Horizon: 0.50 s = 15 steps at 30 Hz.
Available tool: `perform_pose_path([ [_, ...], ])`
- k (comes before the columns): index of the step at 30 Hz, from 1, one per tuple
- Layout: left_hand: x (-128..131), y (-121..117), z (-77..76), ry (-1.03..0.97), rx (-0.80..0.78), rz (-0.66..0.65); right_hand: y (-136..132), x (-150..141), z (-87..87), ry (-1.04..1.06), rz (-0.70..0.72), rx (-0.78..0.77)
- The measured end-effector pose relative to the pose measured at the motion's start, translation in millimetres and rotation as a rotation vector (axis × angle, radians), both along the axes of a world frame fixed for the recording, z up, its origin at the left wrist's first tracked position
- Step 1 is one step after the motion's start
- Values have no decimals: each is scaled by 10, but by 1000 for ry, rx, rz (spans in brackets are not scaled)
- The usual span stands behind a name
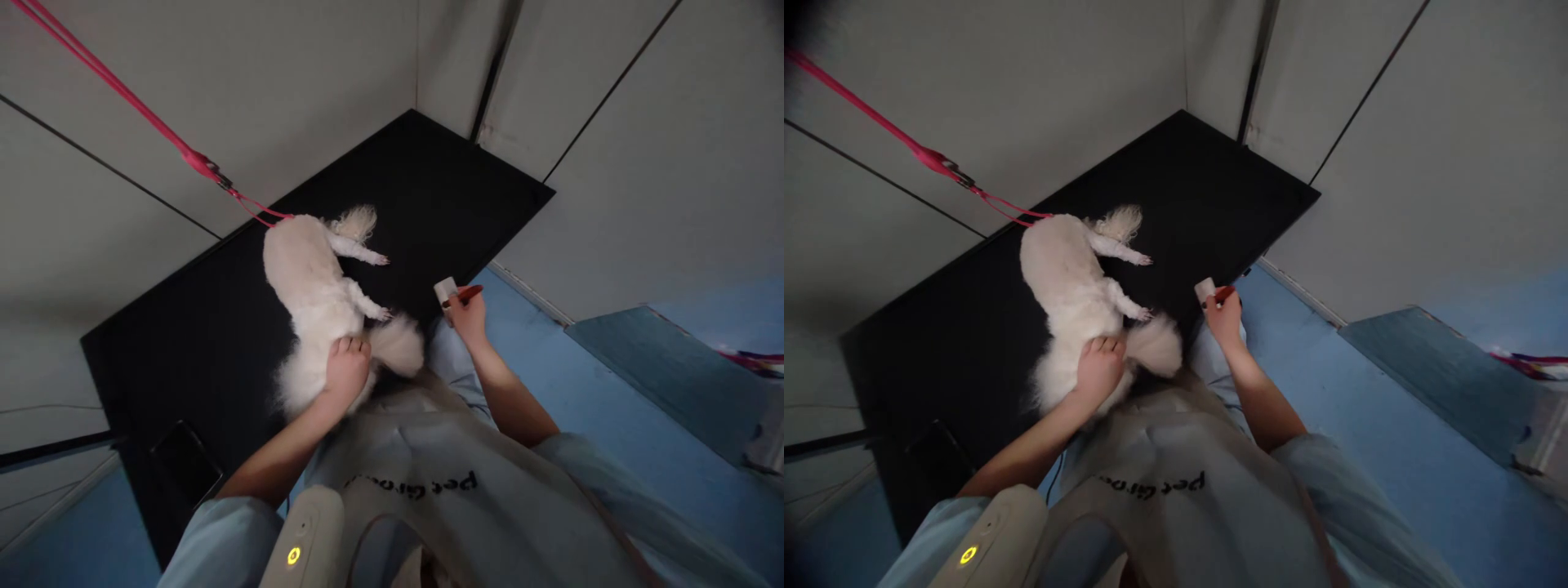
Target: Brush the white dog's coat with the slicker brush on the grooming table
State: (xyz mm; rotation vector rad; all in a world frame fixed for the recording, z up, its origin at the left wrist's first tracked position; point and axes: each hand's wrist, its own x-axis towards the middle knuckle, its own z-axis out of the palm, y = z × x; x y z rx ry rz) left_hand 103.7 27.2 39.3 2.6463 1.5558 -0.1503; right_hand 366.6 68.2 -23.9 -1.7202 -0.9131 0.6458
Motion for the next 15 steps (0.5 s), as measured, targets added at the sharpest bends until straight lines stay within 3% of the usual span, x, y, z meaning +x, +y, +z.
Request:
perform_pose_path([
  [1, -16, -15, -17, -28, 16, -19, -2, 19, 44, -2, -34, 34],
  [3, -93, -63, -60, -134, 55, -90, -42, -119, 105, 104, 78, 59],
  [6, -323, -186, -123, -340, 114, -212, -60, -546, 81, 360, 508, -13],
  [7, -419, -236, -140, -388, 129, -234, -35, -668, 57, 407, 541, -33],
  [8, -516, -290, -155, -417, 141, -240, 2, -763, 33, 417, 471, -26],
  [10, -701, -398, -180, -418, 158, -206, 85, -882, -1, 418, 354, 48],
  [11, -783, -451, -192, -403, 165, -172, 117, -924, -9, 429, 381, 79],
  [14, -974, -608, -232, -364, 157, -40, 135, -1065, -8, 510, 767, 44],
  [15, -1022, -660, -248, -361, 143, 9, 123, -1122, -4, 523, 818, 20],
])
